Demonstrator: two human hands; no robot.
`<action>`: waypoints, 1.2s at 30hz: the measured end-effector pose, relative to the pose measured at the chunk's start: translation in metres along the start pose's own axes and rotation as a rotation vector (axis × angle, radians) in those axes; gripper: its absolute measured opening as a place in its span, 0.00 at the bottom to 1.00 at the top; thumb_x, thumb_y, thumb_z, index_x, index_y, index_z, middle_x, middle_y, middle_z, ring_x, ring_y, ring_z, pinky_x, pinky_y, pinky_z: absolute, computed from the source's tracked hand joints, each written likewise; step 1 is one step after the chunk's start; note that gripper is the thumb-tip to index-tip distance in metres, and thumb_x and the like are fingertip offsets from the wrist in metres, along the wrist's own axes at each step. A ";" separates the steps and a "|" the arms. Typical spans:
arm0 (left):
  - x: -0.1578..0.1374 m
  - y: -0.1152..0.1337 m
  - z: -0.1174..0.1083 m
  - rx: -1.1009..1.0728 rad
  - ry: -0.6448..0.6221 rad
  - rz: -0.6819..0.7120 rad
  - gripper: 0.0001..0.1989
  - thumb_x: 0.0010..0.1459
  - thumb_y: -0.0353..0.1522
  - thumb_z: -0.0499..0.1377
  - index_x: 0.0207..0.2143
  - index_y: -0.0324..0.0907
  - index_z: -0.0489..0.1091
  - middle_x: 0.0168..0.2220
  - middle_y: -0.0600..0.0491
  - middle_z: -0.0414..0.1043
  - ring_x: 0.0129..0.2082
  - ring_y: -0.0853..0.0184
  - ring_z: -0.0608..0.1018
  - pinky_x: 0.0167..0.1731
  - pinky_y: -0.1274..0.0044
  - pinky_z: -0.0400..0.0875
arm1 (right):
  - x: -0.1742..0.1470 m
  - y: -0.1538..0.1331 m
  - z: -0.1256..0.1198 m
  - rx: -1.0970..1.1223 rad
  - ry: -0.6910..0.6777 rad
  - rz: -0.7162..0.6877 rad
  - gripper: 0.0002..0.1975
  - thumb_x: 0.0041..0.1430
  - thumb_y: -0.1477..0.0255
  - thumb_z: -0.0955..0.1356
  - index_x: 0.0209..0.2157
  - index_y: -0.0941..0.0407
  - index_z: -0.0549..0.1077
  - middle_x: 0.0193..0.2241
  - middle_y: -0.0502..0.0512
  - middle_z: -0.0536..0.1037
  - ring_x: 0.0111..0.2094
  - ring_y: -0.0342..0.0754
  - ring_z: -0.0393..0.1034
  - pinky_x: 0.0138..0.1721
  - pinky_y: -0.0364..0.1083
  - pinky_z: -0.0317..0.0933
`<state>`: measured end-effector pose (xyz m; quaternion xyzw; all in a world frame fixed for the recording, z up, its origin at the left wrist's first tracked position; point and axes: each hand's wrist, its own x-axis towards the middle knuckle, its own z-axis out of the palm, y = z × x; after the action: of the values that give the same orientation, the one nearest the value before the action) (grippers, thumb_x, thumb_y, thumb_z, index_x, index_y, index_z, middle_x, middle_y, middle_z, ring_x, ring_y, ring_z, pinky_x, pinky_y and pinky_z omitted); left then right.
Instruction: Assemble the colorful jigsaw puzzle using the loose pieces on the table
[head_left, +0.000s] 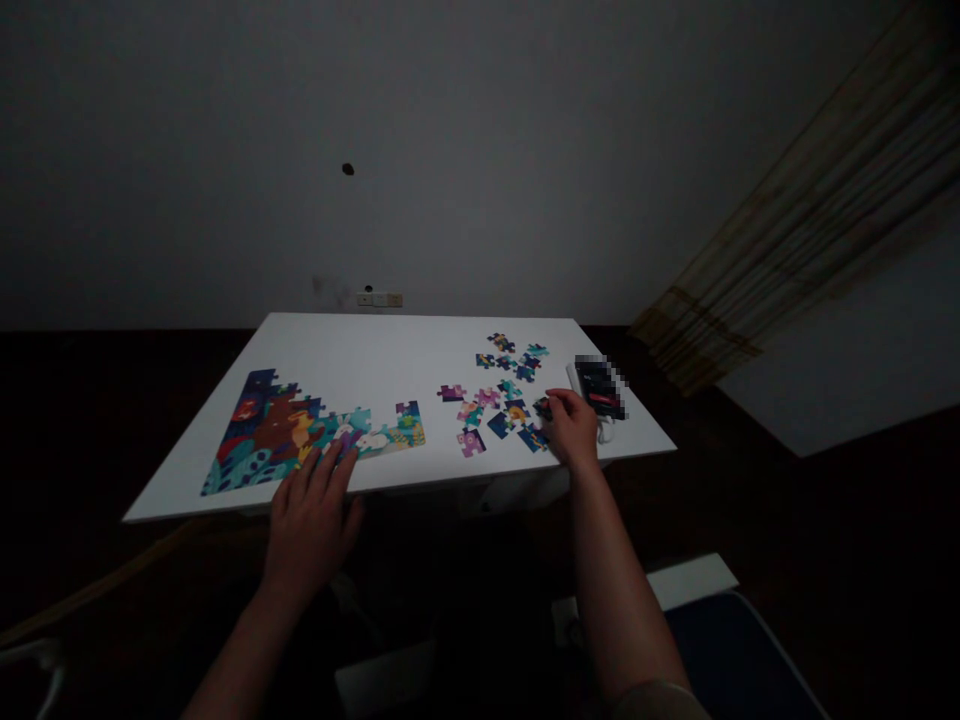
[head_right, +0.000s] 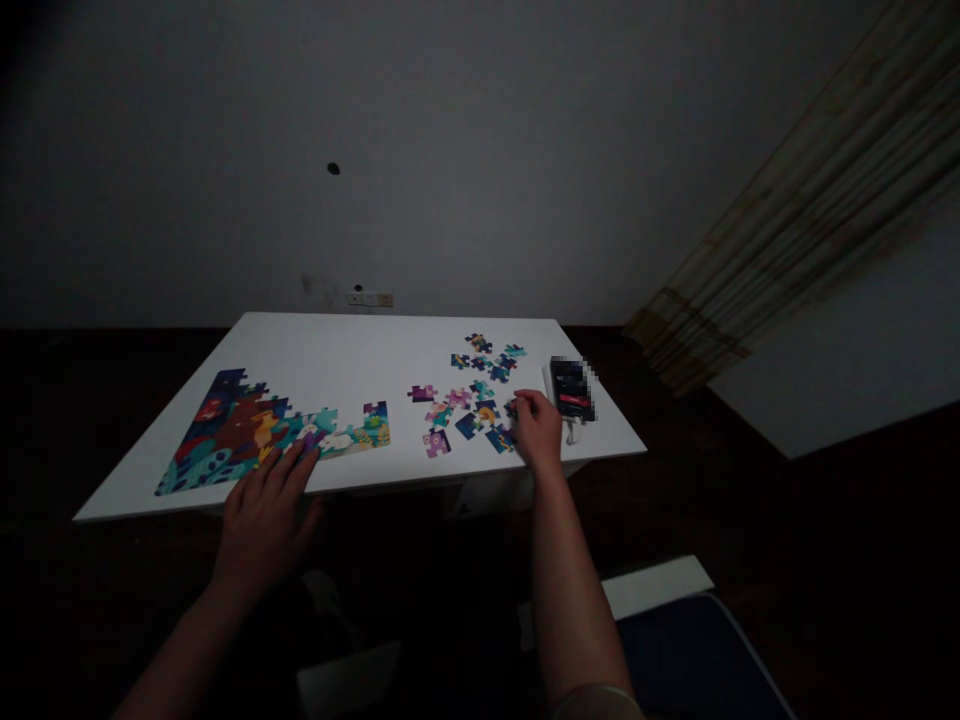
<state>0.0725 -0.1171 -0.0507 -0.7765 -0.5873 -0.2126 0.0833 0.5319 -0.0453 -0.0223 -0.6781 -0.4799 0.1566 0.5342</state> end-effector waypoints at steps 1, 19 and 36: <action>0.000 0.000 0.000 0.000 0.000 -0.004 0.38 0.73 0.37 0.57 0.83 0.52 0.58 0.80 0.44 0.65 0.80 0.42 0.66 0.75 0.47 0.62 | -0.001 -0.001 0.000 0.019 -0.006 0.008 0.21 0.67 0.55 0.68 0.47 0.55 0.85 0.37 0.59 0.88 0.41 0.58 0.82 0.45 0.52 0.71; -0.001 -0.002 0.001 -0.001 -0.001 -0.002 0.39 0.75 0.37 0.58 0.85 0.51 0.55 0.80 0.39 0.65 0.79 0.36 0.66 0.75 0.41 0.62 | -0.003 -0.009 -0.002 -0.035 0.017 0.036 0.16 0.59 0.60 0.68 0.37 0.53 0.85 0.21 0.47 0.72 0.26 0.51 0.65 0.29 0.47 0.56; 0.001 -0.005 0.006 0.004 0.026 0.001 0.35 0.74 0.38 0.58 0.81 0.49 0.62 0.79 0.41 0.68 0.78 0.41 0.68 0.74 0.46 0.64 | 0.004 -0.010 0.002 -0.044 0.006 0.011 0.18 0.58 0.57 0.67 0.36 0.53 0.84 0.24 0.51 0.77 0.29 0.54 0.70 0.33 0.49 0.60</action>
<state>0.0696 -0.1129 -0.0563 -0.7738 -0.5861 -0.2215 0.0928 0.5273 -0.0416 -0.0132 -0.6927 -0.4779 0.1467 0.5198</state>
